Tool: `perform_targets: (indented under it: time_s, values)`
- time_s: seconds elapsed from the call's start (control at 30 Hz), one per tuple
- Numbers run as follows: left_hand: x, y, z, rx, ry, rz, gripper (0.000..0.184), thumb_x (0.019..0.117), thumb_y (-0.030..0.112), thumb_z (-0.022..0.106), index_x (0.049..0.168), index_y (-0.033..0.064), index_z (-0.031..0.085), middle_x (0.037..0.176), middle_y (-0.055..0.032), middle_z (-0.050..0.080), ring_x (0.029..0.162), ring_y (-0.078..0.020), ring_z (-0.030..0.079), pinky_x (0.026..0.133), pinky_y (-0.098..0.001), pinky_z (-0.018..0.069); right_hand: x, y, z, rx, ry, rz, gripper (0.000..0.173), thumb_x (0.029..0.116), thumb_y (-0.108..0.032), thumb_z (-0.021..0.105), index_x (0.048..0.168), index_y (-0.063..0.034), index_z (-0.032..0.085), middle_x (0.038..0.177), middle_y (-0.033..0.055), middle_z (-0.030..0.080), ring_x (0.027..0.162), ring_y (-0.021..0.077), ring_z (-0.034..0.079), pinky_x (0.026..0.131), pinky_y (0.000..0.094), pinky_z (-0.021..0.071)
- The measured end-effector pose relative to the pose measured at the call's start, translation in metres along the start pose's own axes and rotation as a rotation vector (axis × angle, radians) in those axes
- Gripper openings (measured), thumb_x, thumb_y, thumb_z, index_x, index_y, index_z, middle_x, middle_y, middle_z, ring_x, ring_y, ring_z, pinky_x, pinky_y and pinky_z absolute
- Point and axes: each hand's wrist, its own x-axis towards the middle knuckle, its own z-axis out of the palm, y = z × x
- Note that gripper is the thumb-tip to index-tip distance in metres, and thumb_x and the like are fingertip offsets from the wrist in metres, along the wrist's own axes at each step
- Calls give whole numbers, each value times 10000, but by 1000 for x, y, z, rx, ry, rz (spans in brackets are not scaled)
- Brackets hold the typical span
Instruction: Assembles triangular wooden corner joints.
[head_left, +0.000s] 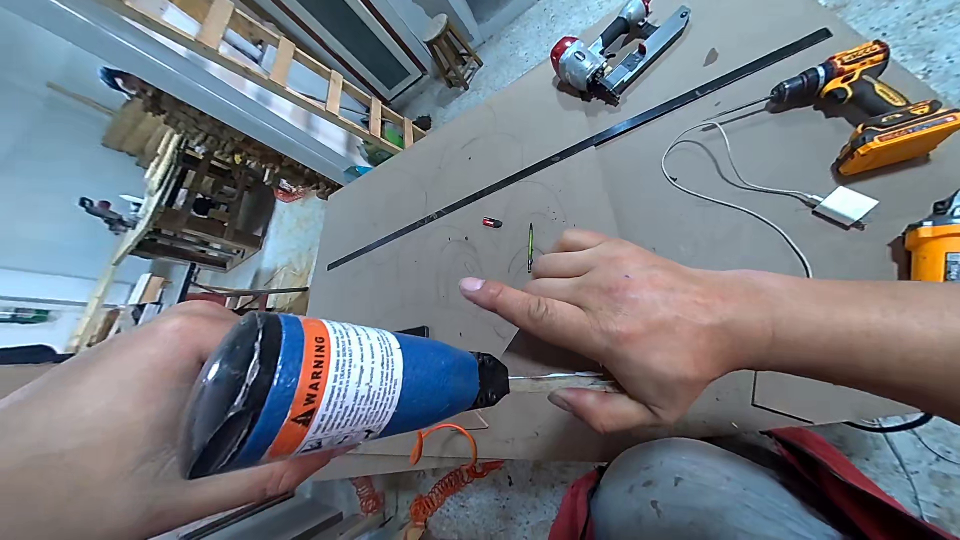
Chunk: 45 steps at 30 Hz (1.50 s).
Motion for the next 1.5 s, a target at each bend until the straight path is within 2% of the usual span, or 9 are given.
perform_targets:
  time_s: [0.1,0.2,0.23,0.3,0.43,0.63,0.93,1.23,1.5]
  values:
    - [-8,44,1,-148,38,-100,331,850,305,803,1019,32,724,953,-31,737,942,-19,691,894,-199,550,-1,0,-2,1,-9,-2,943,845,-546,617,1589,-33,344,914,-16,692,826,159,576,761,365,434]
    - [-3,119,30,-423,448,-202,133,785,31,731,874,-54,680,820,-3,722,836,69,653,836,-91,504,-4,-12,0,-53,9,60,926,856,-549,603,1591,-48,345,885,-19,670,802,157,572,728,353,438]
    - [-15,110,26,-434,359,-90,166,906,89,713,1012,-38,692,973,40,738,974,83,643,912,-105,495,-4,-21,2,-95,23,115,913,869,-550,594,1593,-53,345,884,-14,659,797,161,573,713,352,440]
    - [-29,110,31,-455,440,-104,174,851,83,769,1001,6,724,993,91,761,999,74,667,932,-136,527,-1,-46,12,-202,55,268,900,893,-576,574,1596,-65,341,889,3,644,782,178,575,702,366,447]
    - [-60,73,40,-407,368,-152,331,781,36,791,1049,-104,657,984,-43,739,970,-4,689,929,-205,556,4,-80,12,-247,-38,376,1153,815,-830,555,1607,-45,260,1022,44,649,841,209,615,726,378,490]
    - [-55,89,50,-466,308,-107,335,762,-31,758,1026,-192,630,962,-148,725,954,-20,681,929,-165,520,-2,-45,-32,67,-308,170,1149,737,-770,704,1593,-87,354,1052,-5,684,911,111,660,721,305,558]
    - [-46,120,62,-574,347,-102,308,766,-65,711,1002,-236,611,935,-185,709,926,-26,676,937,-149,495,-19,-2,-39,323,-336,302,953,797,-662,752,1553,-158,466,1130,-63,746,920,-33,672,795,214,580]
    - [-64,105,66,-543,298,-15,377,867,48,751,1199,-99,649,1137,-106,722,1095,-34,653,1036,-226,492,-27,-25,18,662,56,300,820,859,-490,797,1507,-73,515,1032,-38,750,885,0,694,745,212,618]
    - [-64,115,78,-688,357,6,295,913,38,665,1184,-78,660,1132,-99,722,1110,-67,658,1029,-239,493,-28,-41,39,925,203,222,540,944,-284,753,1361,30,615,1266,57,706,1131,110,689,947,286,618]
